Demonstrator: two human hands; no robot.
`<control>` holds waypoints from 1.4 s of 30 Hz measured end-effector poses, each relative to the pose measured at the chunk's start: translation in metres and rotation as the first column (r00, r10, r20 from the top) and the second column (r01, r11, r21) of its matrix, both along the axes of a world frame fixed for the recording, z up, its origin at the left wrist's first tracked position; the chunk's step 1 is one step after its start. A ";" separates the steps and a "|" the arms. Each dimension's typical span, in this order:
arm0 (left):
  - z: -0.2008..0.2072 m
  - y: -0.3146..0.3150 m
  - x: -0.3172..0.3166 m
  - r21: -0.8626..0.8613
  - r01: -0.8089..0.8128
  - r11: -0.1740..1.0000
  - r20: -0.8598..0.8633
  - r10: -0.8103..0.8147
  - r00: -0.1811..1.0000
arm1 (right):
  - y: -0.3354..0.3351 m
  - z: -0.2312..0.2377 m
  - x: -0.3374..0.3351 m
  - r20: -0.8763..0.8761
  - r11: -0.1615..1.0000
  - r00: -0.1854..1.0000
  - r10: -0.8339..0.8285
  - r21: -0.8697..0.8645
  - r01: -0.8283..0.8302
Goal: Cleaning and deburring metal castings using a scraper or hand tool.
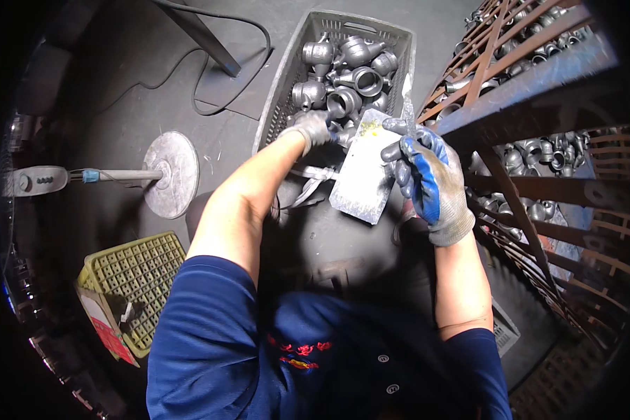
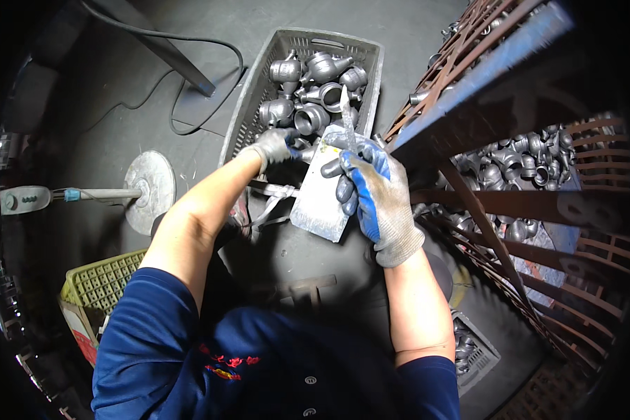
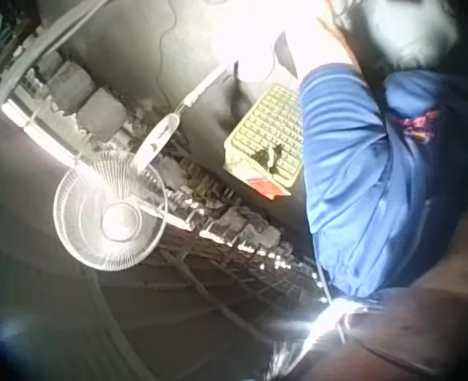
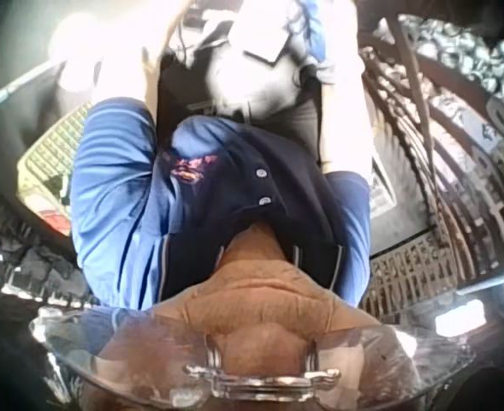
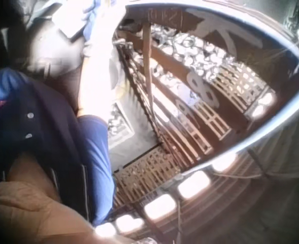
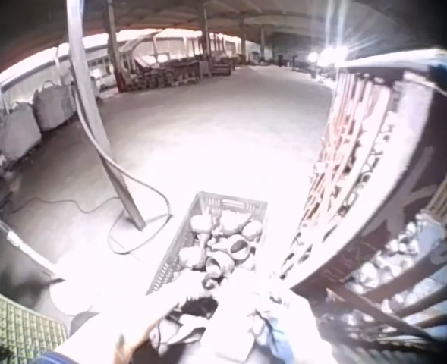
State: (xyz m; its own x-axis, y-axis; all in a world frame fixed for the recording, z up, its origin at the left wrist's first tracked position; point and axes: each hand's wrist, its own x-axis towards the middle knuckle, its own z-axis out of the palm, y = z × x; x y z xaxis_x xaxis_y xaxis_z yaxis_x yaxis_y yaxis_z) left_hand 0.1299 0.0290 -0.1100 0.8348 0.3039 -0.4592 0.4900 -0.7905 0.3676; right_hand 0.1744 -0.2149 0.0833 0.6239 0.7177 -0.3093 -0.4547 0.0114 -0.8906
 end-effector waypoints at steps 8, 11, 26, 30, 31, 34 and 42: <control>-0.032 -0.022 0.014 0.206 0.361 0.910 -0.135 -0.339 0.931 | 0.013 -0.013 0.003 -0.033 0.993 0.999 0.017 -0.118 -0.021; -0.012 -0.016 0.019 0.192 0.366 0.911 -0.126 -0.347 0.930 | 0.017 -0.014 0.003 -0.065 0.994 0.998 -0.027 -0.109 0.020; 0.158 0.067 -0.102 -0.504 -0.384 0.774 0.300 0.574 0.762 | 0.043 -0.024 -0.006 -0.088 0.997 0.995 0.054 0.064 -0.049; 0.177 0.024 -0.122 -0.929 -0.254 0.268 0.103 0.849 0.518 | 0.059 -0.049 0.001 -0.122 0.999 0.991 0.048 0.032 -0.044; 0.177 0.016 -0.122 -0.916 -0.258 0.306 0.142 0.852 0.504 | 0.062 -0.057 0.005 -0.011 0.995 0.997 0.082 0.050 -0.081; 0.170 0.002 -0.121 -0.905 -0.174 0.389 0.262 0.830 0.492 | 0.067 -0.061 0.002 0.706 0.980 0.707 -0.043 0.167 -0.107; 0.151 0.017 -0.120 -0.703 -0.155 0.694 0.573 0.682 0.453 | 0.086 -0.048 0.002 -0.284 0.977 0.955 0.087 0.214 -0.026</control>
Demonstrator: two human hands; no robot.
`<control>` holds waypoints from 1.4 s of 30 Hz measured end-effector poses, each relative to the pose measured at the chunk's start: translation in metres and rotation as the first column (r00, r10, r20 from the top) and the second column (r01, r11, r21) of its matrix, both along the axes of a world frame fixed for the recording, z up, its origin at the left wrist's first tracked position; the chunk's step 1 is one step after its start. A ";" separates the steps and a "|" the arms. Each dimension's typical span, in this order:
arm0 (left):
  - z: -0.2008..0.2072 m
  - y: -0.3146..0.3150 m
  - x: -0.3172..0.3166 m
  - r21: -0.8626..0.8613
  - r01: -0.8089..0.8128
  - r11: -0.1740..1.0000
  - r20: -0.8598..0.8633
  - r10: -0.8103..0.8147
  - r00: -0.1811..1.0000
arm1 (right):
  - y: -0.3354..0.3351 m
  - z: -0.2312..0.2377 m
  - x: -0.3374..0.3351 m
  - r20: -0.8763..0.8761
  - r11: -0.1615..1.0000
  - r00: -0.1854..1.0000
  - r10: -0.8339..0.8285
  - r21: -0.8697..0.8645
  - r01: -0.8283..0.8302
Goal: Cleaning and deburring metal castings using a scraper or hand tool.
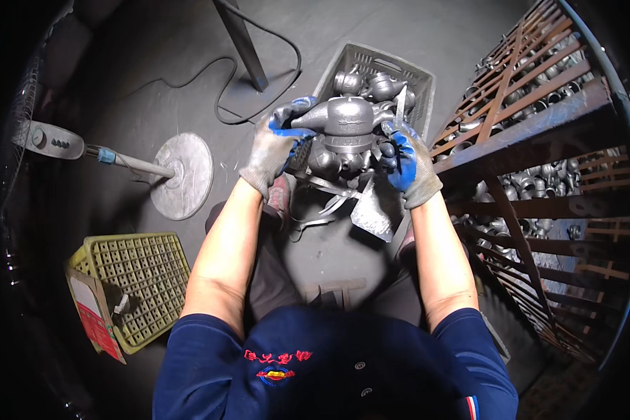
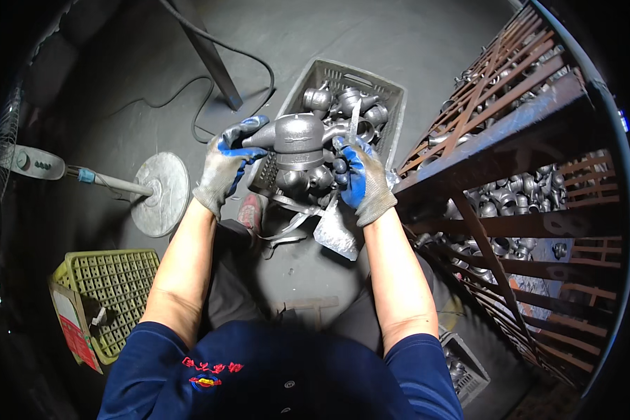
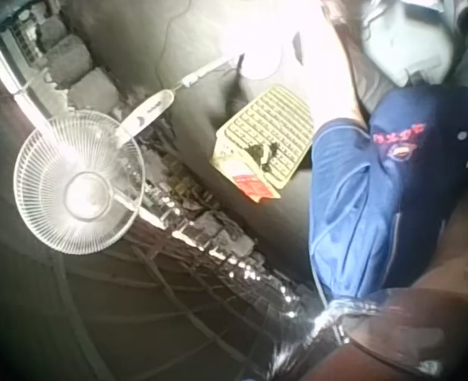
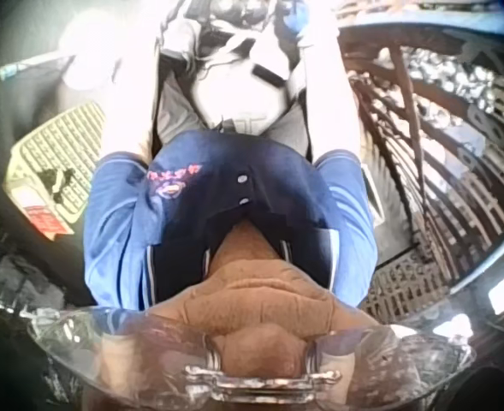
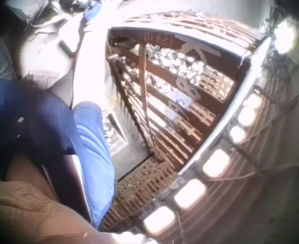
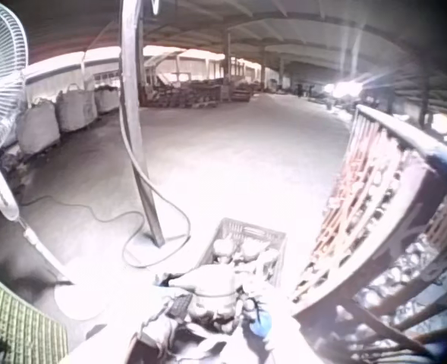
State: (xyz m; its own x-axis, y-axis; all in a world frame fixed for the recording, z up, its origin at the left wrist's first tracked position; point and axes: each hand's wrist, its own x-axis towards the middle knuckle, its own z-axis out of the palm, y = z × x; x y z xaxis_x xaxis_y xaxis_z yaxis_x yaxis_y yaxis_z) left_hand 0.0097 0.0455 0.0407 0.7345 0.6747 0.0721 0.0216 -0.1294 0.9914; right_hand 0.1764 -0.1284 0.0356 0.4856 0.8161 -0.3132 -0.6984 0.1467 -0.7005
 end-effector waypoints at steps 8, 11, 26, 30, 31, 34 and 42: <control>0.011 0.004 0.002 -0.016 0.002 1.000 -0.044 -0.003 0.999 | 0.010 0.006 -0.002 0.034 1.000 0.999 -0.012 0.023 0.011; 0.029 -0.004 0.002 0.125 0.164 0.979 -0.392 -0.103 0.914 | 0.012 0.013 -0.003 0.042 0.998 0.999 0.029 -0.052 -0.027; -0.008 -0.032 0.005 -0.684 0.397 0.612 0.257 -0.307 0.916 | 0.003 0.024 0.000 0.173 0.982 0.974 0.149 -0.138 -0.125; 0.009 -0.052 0.012 -0.765 0.338 0.548 0.235 -0.251 0.939 | 0.013 0.002 0.000 0.666 0.998 0.744 -0.050 0.015 0.054; 0.006 -0.053 0.013 -0.826 0.285 0.486 0.217 -0.193 0.957 | 0.009 0.010 0.000 0.472 0.997 0.879 -0.067 0.005 0.074; 0.005 -0.051 0.021 -0.884 0.317 0.342 0.336 -0.003 0.942 | 0.005 0.035 -0.006 0.323 0.991 0.937 -0.133 0.025 0.132; 0.015 -0.056 0.030 -0.790 0.604 0.107 0.613 0.190 0.767 | -0.002 0.024 -0.028 0.726 0.994 0.687 0.026 -0.093 0.061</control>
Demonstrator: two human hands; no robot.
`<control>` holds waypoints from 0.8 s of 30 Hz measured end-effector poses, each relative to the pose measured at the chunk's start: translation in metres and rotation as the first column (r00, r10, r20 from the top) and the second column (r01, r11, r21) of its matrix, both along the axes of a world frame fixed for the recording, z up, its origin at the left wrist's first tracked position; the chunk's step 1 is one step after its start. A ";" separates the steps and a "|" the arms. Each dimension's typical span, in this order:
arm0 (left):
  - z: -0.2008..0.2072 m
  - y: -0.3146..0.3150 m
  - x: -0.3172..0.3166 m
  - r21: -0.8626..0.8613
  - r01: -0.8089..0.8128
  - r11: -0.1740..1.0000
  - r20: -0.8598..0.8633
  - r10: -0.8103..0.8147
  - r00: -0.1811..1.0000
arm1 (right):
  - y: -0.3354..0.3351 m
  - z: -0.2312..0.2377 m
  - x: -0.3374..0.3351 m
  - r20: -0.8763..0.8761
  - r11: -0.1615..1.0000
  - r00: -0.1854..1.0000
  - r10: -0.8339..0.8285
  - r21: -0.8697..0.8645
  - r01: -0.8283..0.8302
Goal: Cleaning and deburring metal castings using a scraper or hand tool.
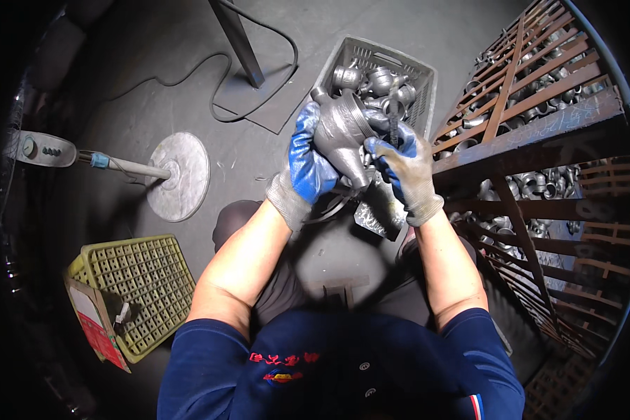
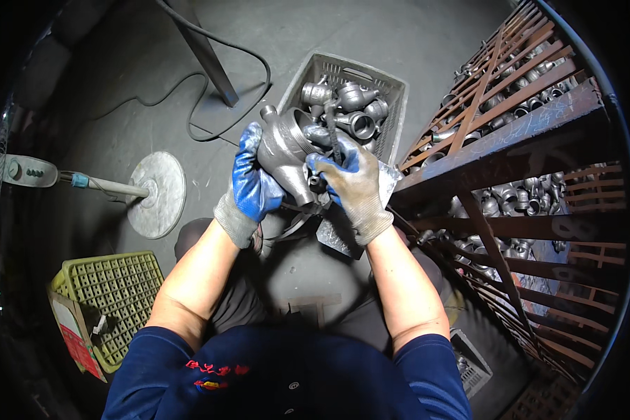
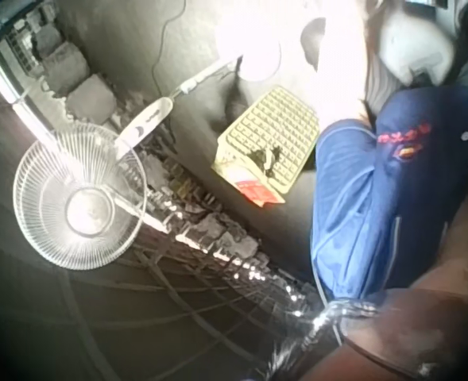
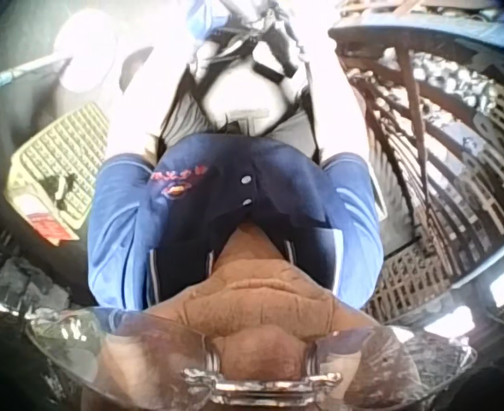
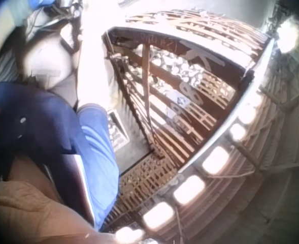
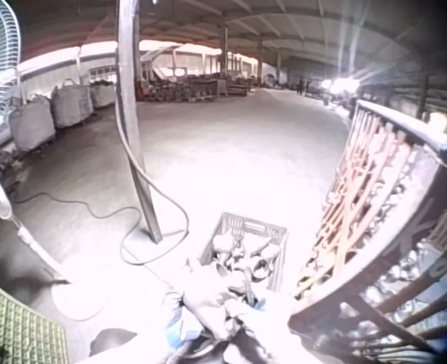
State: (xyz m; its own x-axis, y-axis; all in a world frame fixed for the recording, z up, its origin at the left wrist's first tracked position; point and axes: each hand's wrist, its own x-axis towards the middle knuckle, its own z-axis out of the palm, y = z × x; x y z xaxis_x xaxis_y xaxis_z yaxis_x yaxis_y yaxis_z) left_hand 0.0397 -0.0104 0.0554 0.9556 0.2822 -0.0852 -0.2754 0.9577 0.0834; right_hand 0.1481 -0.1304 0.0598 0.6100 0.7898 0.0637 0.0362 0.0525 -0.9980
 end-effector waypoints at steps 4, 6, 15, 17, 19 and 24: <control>-0.002 -0.005 -0.005 0.149 0.043 0.988 0.013 -0.045 0.999 | -0.002 0.012 0.005 -0.234 0.997 0.972 0.004 -0.070 -0.021; -0.006 0.000 -0.004 0.090 0.073 0.993 0.040 -0.077 0.996 | 0.000 0.021 -0.002 0.000 0.999 1.000 0.018 0.043 -0.018; -0.003 0.009 -0.010 0.190 -0.108 0.976 -0.083 0.126 0.989 | -0.034 0.025 -0.004 0.468 0.997 0.884 0.024 -0.072 0.011; -0.005 0.010 -0.009 0.206 -0.112 0.972 -0.104 0.136 0.985 | -0.034 0.025 -0.009 0.525 0.991 0.851 0.002 -0.115 0.069; -0.005 0.009 -0.009 0.247 -0.091 0.965 -0.085 0.115 0.990 | -0.034 0.019 -0.008 0.602 0.996 0.798 -0.028 -0.050 0.072; -0.008 0.009 -0.011 0.213 -0.088 0.973 -0.129 0.117 0.985 | -0.033 0.014 -0.012 0.685 0.996 0.727 -0.036 -0.035 0.083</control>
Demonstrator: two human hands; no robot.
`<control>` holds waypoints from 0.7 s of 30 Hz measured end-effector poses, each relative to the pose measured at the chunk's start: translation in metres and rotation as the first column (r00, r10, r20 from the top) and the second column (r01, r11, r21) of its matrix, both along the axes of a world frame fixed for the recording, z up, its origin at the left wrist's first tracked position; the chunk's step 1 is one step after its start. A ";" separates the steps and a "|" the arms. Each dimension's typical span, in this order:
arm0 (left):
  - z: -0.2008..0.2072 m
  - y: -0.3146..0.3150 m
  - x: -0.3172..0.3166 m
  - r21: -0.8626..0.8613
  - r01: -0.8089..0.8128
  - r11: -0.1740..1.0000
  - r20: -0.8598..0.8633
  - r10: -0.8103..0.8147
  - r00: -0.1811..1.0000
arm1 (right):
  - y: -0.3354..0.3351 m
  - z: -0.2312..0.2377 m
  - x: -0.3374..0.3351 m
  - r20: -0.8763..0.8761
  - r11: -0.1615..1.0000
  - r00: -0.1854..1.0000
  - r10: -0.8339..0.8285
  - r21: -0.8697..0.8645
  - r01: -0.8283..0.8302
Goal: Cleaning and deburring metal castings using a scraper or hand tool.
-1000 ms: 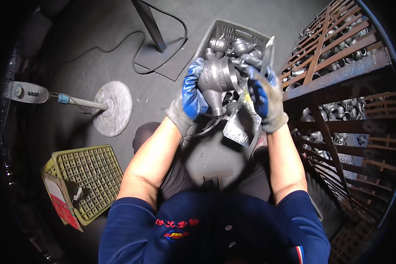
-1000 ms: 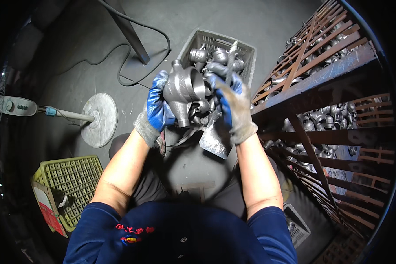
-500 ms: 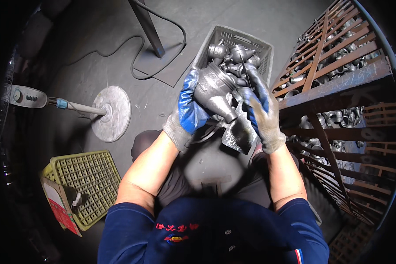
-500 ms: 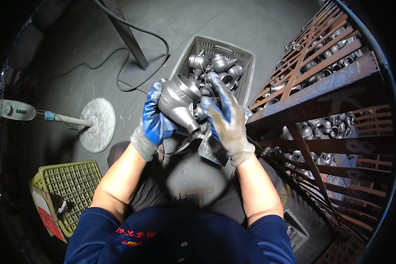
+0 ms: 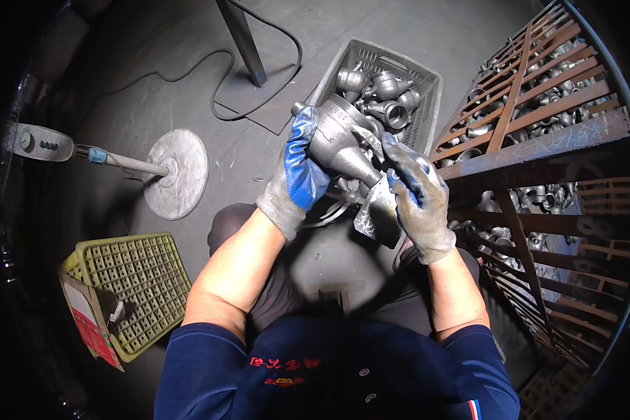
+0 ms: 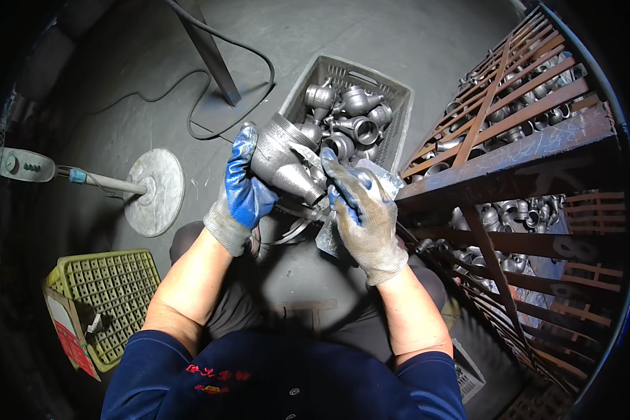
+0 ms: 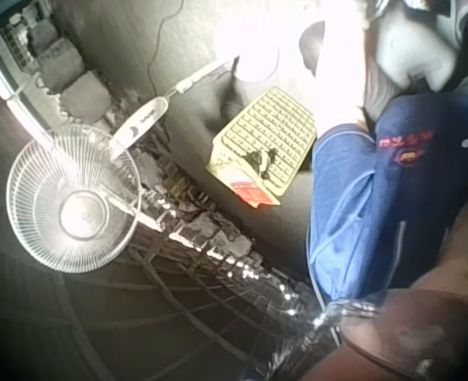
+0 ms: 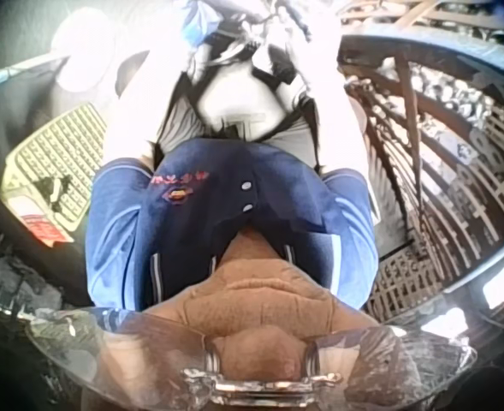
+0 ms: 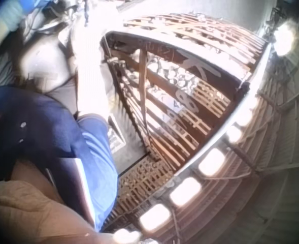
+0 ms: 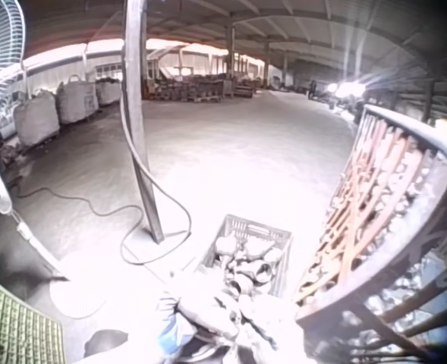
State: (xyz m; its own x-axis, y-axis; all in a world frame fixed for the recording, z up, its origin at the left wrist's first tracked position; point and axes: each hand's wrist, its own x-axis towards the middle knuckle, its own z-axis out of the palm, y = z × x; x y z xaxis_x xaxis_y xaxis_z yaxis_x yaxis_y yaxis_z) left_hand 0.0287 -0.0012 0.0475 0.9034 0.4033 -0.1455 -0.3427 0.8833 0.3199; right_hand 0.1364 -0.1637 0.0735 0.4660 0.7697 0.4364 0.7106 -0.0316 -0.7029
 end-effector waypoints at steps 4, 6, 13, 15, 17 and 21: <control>0.001 0.000 0.000 0.004 -0.042 0.999 -0.058 0.042 0.997 | 0.002 -0.003 0.000 0.067 1.000 0.998 -0.011 -0.005 0.012; 0.000 -0.002 -0.001 0.011 -0.044 0.999 -0.067 0.045 0.997 | 0.003 -0.005 0.000 0.078 1.000 0.997 -0.005 0.019 0.004; -0.003 -0.005 0.001 0.077 -0.070 0.995 -0.107 0.078 0.991 | -0.001 -0.003 -0.001 0.190 0.991 0.981 -0.041 -0.115 0.064; -0.008 -0.004 -0.001 0.083 -0.089 0.993 -0.123 0.098 0.988 | -0.001 -0.001 -0.004 0.168 0.987 0.985 -0.039 -0.148 0.065; -0.010 -0.002 -0.003 0.088 -0.103 0.991 -0.137 0.115 0.984 | -0.001 -0.001 -0.005 0.182 0.986 0.982 -0.041 -0.153 0.069; -0.005 -0.004 -0.003 0.083 -0.087 0.993 -0.138 0.098 0.986 | -0.002 -0.002 -0.002 0.150 0.991 0.988 -0.030 -0.128 0.050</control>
